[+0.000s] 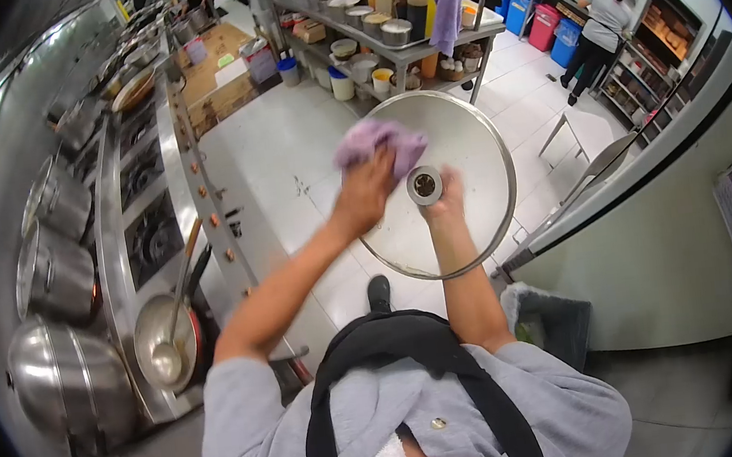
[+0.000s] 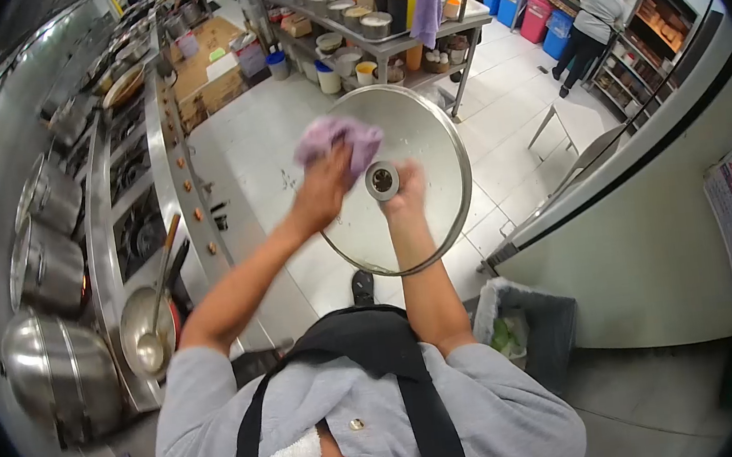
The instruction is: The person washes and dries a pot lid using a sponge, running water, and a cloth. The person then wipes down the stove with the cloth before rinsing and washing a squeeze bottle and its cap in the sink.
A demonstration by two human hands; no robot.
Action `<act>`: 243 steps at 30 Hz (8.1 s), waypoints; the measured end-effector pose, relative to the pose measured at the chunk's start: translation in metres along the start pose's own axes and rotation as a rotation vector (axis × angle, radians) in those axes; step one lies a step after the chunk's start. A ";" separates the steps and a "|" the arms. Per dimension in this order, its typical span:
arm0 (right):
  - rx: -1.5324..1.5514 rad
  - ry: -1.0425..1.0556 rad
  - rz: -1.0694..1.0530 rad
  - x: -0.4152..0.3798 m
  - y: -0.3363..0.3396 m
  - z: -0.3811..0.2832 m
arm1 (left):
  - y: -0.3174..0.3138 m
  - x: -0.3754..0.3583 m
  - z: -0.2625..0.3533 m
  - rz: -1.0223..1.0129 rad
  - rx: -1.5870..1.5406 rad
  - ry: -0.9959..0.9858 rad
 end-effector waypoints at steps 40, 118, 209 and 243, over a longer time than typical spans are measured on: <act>-0.659 -0.295 -0.559 0.391 -0.254 0.167 | 0.020 0.014 -0.307 0.878 -1.555 0.924; -1.278 -0.913 -1.746 0.199 -0.237 0.740 | 0.188 -0.088 -0.533 1.119 -0.021 1.585; -2.383 -2.296 -1.234 0.545 0.357 0.376 | -0.376 -0.313 -0.644 -1.472 -0.353 2.067; -2.669 -0.900 -0.945 0.619 0.187 0.227 | -0.185 -0.128 -0.689 -0.715 -0.383 1.716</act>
Point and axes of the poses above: each hand's wrist, its own x-axis towards the middle knuckle, its own y-axis out of the back of the hand, z = x × y, the point moved 5 cm from there along x, towards the middle knuckle, and after that the axes turned 7 degrees about y, right-handed, at the moved point
